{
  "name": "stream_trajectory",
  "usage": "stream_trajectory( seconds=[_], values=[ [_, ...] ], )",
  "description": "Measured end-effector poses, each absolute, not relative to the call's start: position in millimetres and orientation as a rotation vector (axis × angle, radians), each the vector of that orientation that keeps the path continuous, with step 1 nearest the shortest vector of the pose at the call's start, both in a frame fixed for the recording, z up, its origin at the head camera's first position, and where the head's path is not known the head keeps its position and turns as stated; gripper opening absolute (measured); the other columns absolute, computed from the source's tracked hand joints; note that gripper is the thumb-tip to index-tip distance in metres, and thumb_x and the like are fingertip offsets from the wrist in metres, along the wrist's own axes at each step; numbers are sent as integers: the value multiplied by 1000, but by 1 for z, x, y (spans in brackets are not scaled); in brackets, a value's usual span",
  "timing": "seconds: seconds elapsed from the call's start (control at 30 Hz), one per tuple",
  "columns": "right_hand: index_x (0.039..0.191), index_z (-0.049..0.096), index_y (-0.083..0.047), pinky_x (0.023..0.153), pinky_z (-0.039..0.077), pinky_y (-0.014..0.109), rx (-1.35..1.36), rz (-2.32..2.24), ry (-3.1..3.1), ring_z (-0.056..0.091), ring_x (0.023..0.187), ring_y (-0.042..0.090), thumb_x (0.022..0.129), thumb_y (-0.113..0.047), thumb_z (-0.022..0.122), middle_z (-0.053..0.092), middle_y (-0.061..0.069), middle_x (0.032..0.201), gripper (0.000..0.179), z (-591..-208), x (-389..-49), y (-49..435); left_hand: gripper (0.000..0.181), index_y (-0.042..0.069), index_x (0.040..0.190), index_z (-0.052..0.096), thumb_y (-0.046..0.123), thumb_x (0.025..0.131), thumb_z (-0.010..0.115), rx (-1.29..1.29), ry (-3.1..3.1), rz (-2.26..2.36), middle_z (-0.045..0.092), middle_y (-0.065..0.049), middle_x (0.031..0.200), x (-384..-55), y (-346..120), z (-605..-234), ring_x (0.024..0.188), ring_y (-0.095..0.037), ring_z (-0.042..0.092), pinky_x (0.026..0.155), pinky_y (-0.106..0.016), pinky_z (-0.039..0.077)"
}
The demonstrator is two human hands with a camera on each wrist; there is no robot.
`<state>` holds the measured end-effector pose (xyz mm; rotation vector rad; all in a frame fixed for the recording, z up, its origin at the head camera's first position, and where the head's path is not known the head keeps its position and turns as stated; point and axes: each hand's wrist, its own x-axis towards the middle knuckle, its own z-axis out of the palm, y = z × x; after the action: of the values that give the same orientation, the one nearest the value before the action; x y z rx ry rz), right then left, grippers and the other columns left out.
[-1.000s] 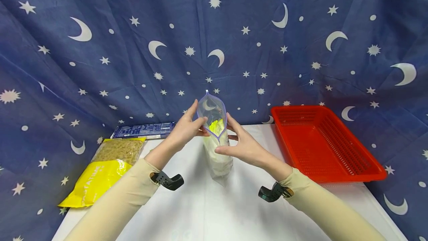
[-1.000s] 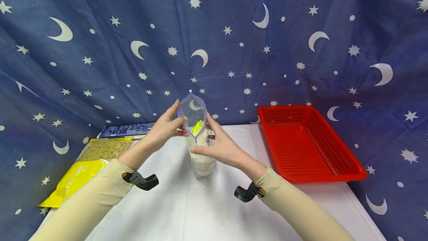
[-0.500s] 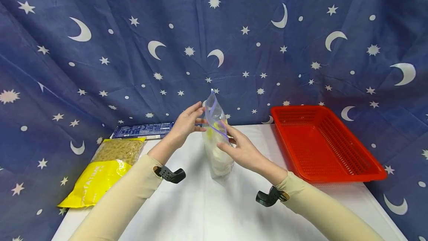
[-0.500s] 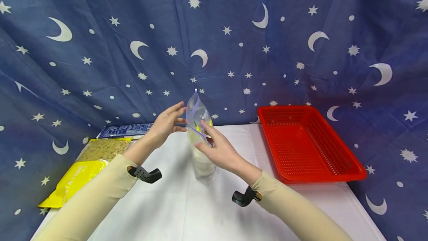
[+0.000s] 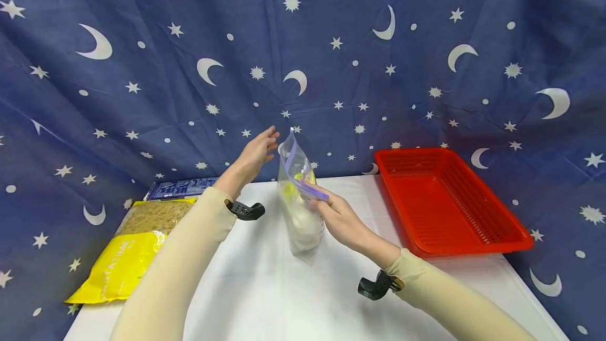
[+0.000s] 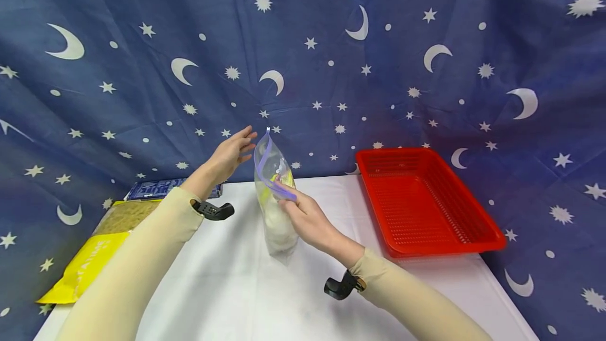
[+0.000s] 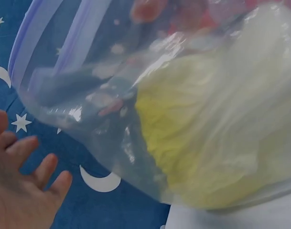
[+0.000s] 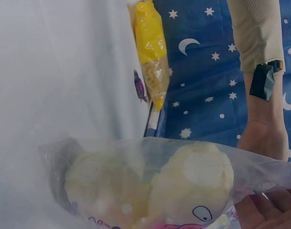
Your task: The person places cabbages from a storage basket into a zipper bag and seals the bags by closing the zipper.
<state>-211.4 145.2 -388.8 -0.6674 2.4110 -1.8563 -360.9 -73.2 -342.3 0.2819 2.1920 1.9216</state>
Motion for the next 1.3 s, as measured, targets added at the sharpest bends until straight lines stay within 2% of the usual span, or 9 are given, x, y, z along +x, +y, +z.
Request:
stream_trajectory(
  seconds=[0.17, 0.4, 0.6, 0.73, 0.83, 0.93, 1.1, 1.3],
  values=[
    [151, 50, -2, 117, 37, 46, -662, -1850, 2399, 49, 138, 25, 105, -10, 45, 52, 11, 151, 47, -391, -211, 148, 56, 19, 165, 20, 19, 111, 32, 339, 2115, 1921, 29, -3, 167, -367, -70, -338, 153, -26, 24, 124, -46, 23],
    [149, 52, -2, 118, 34, 45, -718, -1848, 2351, 46, 141, 23, 105, -11, 45, 52, 9, 151, 45, -388, -211, 155, 55, 10, 162, 29, 14, 108, 34, 330, 2083, 2012, 44, -9, 158, -369, -67, -336, 147, -24, 38, 122, -43, 27],
    [149, 52, -1, 114, 40, 48, -778, -1927, 2294, 55, 132, 28, 107, -11, 44, 59, 13, 144, 44, -389, -216, 165, 54, 7, 159, 37, 10, 105, 39, 361, 2234, 1889, 46, -10, 156, -367, -85, -340, 146, -22, 38, 120, -41, 31],
    [146, 55, -1, 111, 44, 50, -805, -1926, 2302, 62, 124, 32, 109, -15, 45, 64, 16, 137, 41, -390, -220, 174, 44, 2, 150, 47, 15, 108, 48, 371, 2245, 1895, 45, -9, 155, -365, -101, -348, 144, -22, 40, 119, -41, 33],
    [140, 61, 0, 110, 45, 49, -806, -1896, 2354, 64, 122, 30, 110, -20, 45, 66, 15, 134, 39, -390, -222, 180, 37, -1, 139, 52, 19, 108, 52, 355, 2264, 1898, 50, -12, 147, -362, -111, -354, 140, -24, 45, 117, -37, 37],
    [135, 64, 1, 111, 44, 50, -782, -1875, 2396, 64, 122, 30, 111, -25, 43, 67, 15, 132, 41, -388, -224, 186, 34, -4, 131, 52, 21, 108, 53, 346, 2280, 1891, 52, -16, 139, -356, -120, -358, 137, -26, 48, 116, -36, 38],
    [134, 65, -2, 115, 38, 54, -698, -1860, 2425, 64, 122, 29, 111, -31, 42, 68, 15, 130, 44, -384, -230, 195, 40, -5, 132, 49, 26, 108, 52, 345, 2287, 1890, 53, -18, 138, -349, -129, -364, 135, -31, 50, 114, -36, 41],
    [133, 68, -6, 115, 38, 54, -655, -1852, 2444, 65, 120, 26, 110, -33, 45, 73, 12, 122, 42, -380, -239, 204, 40, -2, 132, 49, 30, 108, 51, 334, 2305, 1912, 55, -17, 138, -339, -138, -370, 132, -30, 53, 110, -37, 45]
  ],
)
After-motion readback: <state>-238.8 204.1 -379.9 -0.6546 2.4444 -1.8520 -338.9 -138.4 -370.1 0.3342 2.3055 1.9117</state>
